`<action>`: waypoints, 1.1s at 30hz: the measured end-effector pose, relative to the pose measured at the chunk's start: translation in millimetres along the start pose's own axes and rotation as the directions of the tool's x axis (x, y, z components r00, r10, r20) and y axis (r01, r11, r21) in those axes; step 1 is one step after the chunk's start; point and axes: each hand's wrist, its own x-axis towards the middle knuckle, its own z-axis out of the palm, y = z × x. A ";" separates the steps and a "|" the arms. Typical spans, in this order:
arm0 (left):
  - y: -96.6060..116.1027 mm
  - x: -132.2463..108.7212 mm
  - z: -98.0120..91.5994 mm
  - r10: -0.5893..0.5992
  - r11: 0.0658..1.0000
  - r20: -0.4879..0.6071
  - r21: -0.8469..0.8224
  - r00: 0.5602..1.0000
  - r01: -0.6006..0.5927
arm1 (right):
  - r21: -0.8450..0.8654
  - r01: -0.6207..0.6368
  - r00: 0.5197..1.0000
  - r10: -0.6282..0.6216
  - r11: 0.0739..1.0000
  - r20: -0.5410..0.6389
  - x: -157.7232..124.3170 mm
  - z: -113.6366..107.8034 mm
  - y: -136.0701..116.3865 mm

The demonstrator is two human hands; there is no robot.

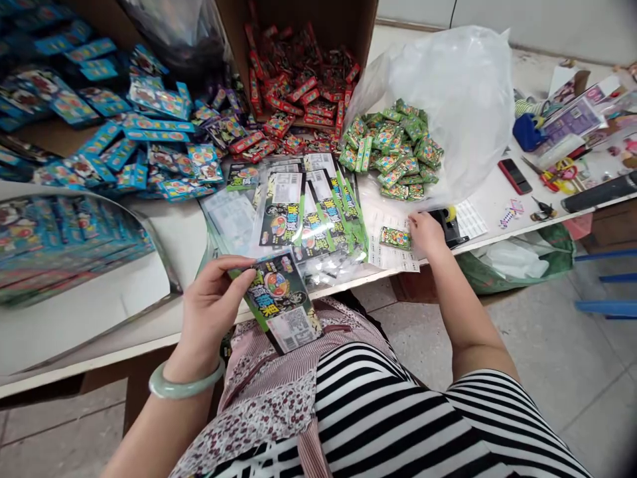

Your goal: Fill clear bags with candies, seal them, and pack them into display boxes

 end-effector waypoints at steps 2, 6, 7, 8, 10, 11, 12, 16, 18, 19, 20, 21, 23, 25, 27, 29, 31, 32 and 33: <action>5.1 -0.2 2.5 -0.012 1.000 0.009 -0.015 1.000 0.013 | -0.010 -0.020 1.000 0.020 1.000 -0.014 -1.9 8.3 3.7; 16.3 -2.8 4.2 -0.078 0.996 -0.006 -0.032 0.997 0.077 | 0.006 -0.046 0.998 0.046 0.999 -0.034 -3.9 18.2 0.9; 17.8 -3.7 4.3 -0.100 0.994 -0.013 -0.033 0.995 0.100 | 0.017 -0.046 0.998 0.047 0.999 -0.039 -4.5 18.6 1.4; 18.7 -4.4 4.3 -0.116 0.993 -0.018 -0.034 0.993 0.116 | 0.033 -0.043 0.998 0.045 0.999 -0.043 -5.5 18.1 2.7; 19.0 -5.1 4.7 -0.127 0.991 -0.025 -0.039 0.992 0.126 | 0.080 -0.035 0.998 0.039 0.996 -0.050 -8.9 14.4 8.0; 18.5 -4.9 5.0 -0.124 0.992 -0.028 -0.044 0.992 0.122 | 0.098 -0.033 0.998 0.038 0.995 -0.053 -11.4 11.1 11.3; 17.8 -4.4 5.5 -0.114 0.993 -0.026 -0.047 0.993 0.112 | 0.124 -0.031 0.997 0.040 0.992 -0.065 -14.3 6.6 14.2; 14.2 0.0 9.8 -0.057 0.997 0.014 -0.049 0.998 0.057 | 0.483 0.013 0.983 0.077 0.875 -0.164 -30.6 -20.3 2.9; 15.2 1.7 13.6 -0.024 0.998 0.031 -0.049 0.999 0.025 | 0.726 0.095 0.992 -0.001 0.681 -0.128 -41.1 -34.7 -27.2; 17.2 1.8 15.8 -0.010 0.999 0.039 -0.049 0.999 0.012 | 0.803 0.131 0.991 -0.105 0.582 -0.086 -46.6 -40.8 -48.6; 20.2 1.3 17.8 0.005 0.999 0.050 -0.048 0.999 -0.002 | 0.849 0.156 0.970 -0.239 0.505 -0.037 -52.2 -45.6 -72.8; 23.9 0.3 19.7 0.014 0.999 0.066 -0.044 0.998 -0.011 | 0.875 0.170 0.927 -0.374 0.454 0.014 -57.5 -49.2 -98.6; 31.5 -2.2 22.3 0.041 0.998 0.098 -0.050 0.994 -0.036 | 0.893 0.187 0.801 -0.590 0.410 0.103 -66.8 -51.9 -148.9; 36.7 -4.3 22.8 0.044 0.998 0.111 -0.044 0.993 -0.040 | 0.881 0.219 0.687 -0.707 0.420 0.166 -72.1 -48.7 -190.5; 39.1 -5.7 20.8 0.041 0.998 0.124 -0.052 0.991 -0.035 | 0.856 0.252 0.621 -0.754 0.451 0.214 -72.6 -41.3 -219.5; 40.2 -7.1 17.4 0.028 0.997 0.132 -0.071 0.991 -0.019 | 0.828 0.255 0.592 -0.758 0.499 0.275 -69.7 -33.1 -236.3; 40.9 -8.3 13.8 0.005 0.996 0.136 -0.091 0.991 0.007 | 0.792 0.233 0.593 -0.728 0.565 0.345 -66.6 -27.7 -243.8; 41.1 -8.6 12.4 -0.005 0.995 0.138 -0.102 0.990 0.019 | 0.768 0.223 0.604 -0.704 0.600 0.374 -65.7 -26.3 -245.4; 41.1 -8.7 11.4 -0.013 0.993 0.140 -0.112 0.990 0.029 | 0.744 0.217 0.618 -0.679 0.632 0.396 -65.4 -25.8 -246.4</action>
